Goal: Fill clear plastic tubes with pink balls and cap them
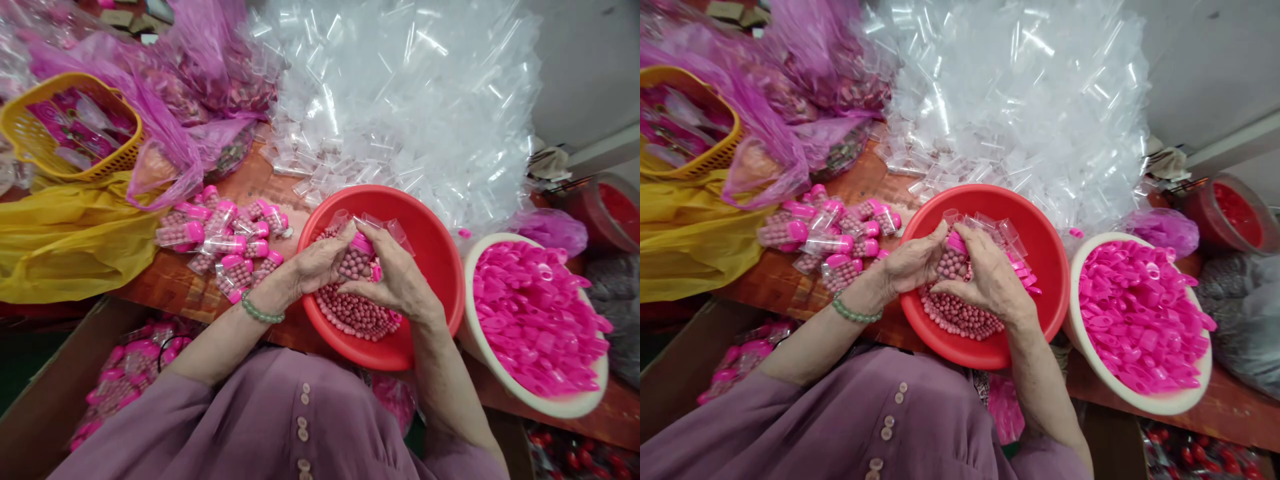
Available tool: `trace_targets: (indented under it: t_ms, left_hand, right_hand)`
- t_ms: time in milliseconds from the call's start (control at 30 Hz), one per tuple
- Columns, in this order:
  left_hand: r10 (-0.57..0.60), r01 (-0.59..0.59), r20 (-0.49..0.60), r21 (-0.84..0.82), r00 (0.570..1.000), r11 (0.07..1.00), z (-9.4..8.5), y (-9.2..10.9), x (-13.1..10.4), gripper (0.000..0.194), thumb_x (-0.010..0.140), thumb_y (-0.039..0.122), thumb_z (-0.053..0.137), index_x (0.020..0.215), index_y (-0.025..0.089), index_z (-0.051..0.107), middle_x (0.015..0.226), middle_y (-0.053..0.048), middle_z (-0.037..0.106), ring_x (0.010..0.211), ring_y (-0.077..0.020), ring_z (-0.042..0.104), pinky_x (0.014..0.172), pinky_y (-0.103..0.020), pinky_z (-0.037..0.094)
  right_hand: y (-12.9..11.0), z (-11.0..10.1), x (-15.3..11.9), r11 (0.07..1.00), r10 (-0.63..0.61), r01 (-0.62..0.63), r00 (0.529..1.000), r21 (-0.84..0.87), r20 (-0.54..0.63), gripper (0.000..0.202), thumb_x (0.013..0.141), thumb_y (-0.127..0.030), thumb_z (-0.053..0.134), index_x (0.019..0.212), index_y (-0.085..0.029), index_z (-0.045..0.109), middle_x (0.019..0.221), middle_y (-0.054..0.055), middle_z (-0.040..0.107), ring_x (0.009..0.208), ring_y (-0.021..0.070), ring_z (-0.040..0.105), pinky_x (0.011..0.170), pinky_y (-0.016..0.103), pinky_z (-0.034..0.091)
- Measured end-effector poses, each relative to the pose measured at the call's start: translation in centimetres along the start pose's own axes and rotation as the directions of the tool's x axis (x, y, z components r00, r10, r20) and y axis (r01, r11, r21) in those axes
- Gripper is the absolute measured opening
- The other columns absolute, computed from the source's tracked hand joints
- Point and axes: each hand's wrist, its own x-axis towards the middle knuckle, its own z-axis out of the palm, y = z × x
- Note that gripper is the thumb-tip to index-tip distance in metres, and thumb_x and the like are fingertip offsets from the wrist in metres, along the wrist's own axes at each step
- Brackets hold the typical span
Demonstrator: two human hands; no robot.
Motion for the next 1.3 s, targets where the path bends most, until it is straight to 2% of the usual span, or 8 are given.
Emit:
trace_targets:
  t_ms: [167,333,467,567,867,1067,1167,1300]
  left_hand:
    - [0.028,-0.03,-0.063,-0.046,0.998,0.998,0.3,0.2,-0.1,0.039,0.099,0.042,0.045,0.105,0.014,0.071,0.083,-0.005,0.073,0.08,-0.0154,0.067,0.075,-0.025,0.051]
    - [0.004,-0.014,-0.142,-0.069,0.99,0.998,0.4,0.0,0.0,0.034,0.1,0.034,0.045,0.107,0.014,0.071,0.089,-0.006,0.074,0.09,-0.0159,0.067,0.088,-0.028,0.05]
    - [0.002,-0.008,-0.081,-0.069,0.997,0.998,-0.1,-0.2,0.1,0.032,0.098,0.035,0.05,0.102,0.012,0.072,0.082,-0.005,0.074,0.083,-0.0152,0.067,0.082,-0.026,0.05]
    - [-0.004,0.002,-0.02,-0.083,1.0,0.997,-0.4,-0.4,0.2,0.035,0.097,0.039,0.052,0.101,0.01,0.072,0.083,-0.007,0.074,0.079,-0.0159,0.067,0.08,-0.027,0.05]
    - [-0.013,0.009,-0.056,-0.072,0.998,0.997,-0.6,-0.7,0.6,0.039,0.1,0.039,0.044,0.098,0.011,0.072,0.082,-0.007,0.074,0.075,-0.0136,0.067,0.077,-0.025,0.052]
    - [0.004,-0.005,-0.035,-0.052,0.999,0.999,-0.4,-0.4,0.6,0.041,0.099,0.044,0.044,0.107,0.013,0.07,0.084,-0.009,0.073,0.075,-0.018,0.067,0.074,-0.031,0.053]
    - [0.001,-0.002,-0.016,-0.055,1.0,0.999,-0.3,-0.1,0.5,0.044,0.098,0.048,0.045,0.111,0.014,0.069,0.087,-0.009,0.073,0.078,-0.0185,0.067,0.074,-0.031,0.053]
    - [-0.05,0.049,-0.028,-0.049,0.998,0.998,-0.3,0.3,0.4,0.053,0.096,0.056,0.042,0.1,0.013,0.072,0.083,-0.009,0.072,0.076,-0.0172,0.066,0.072,-0.028,0.05]
  right_hand:
    - [-0.5,1.2,-0.2,0.964,-0.033,0.019,0.998,-0.264,-0.046,0.082,0.082,-0.054,0.065,0.143,-0.008,0.035,0.132,0.025,0.056,0.123,0.0378,0.055,0.099,0.054,0.05]
    - [-0.6,1.2,-0.2,0.929,-0.047,0.044,0.999,-0.367,0.0,0.082,0.084,-0.053,0.06,0.145,-0.007,0.03,0.13,0.025,0.057,0.115,0.0365,0.059,0.093,0.052,0.052]
    - [-0.4,1.3,-0.3,0.917,-0.082,0.069,0.996,-0.394,-0.019,0.083,0.083,-0.054,0.061,0.144,-0.007,0.03,0.131,0.025,0.057,0.117,0.0368,0.058,0.092,0.051,0.053]
    - [-0.2,1.5,-0.2,0.89,-0.136,0.103,0.99,-0.445,-0.042,0.077,0.083,-0.053,0.06,0.139,-0.005,0.035,0.12,0.024,0.063,0.106,0.0348,0.063,0.085,0.048,0.055]
    - [0.1,1.8,-0.3,0.891,-0.167,0.136,0.986,-0.434,-0.032,0.07,0.084,-0.048,0.059,0.136,-0.007,0.039,0.102,0.019,0.066,0.094,0.0334,0.066,0.078,0.046,0.057]
    - [0.2,1.8,-0.5,0.954,-0.08,0.074,0.997,-0.29,-0.01,0.085,0.084,-0.046,0.063,0.149,-0.01,0.023,0.134,0.025,0.054,0.12,0.0373,0.057,0.094,0.054,0.053]
    - [0.2,1.9,-0.6,0.958,-0.108,0.082,0.991,-0.276,-0.08,0.084,0.084,-0.042,0.065,0.15,-0.012,0.022,0.137,0.024,0.053,0.125,0.0363,0.055,0.098,0.054,0.052]
    - [0.5,1.5,-0.7,0.935,-0.192,0.099,0.949,-0.339,-0.252,0.073,0.08,-0.043,0.067,0.141,-0.014,0.038,0.113,0.018,0.066,0.099,0.0311,0.068,0.081,0.045,0.06]
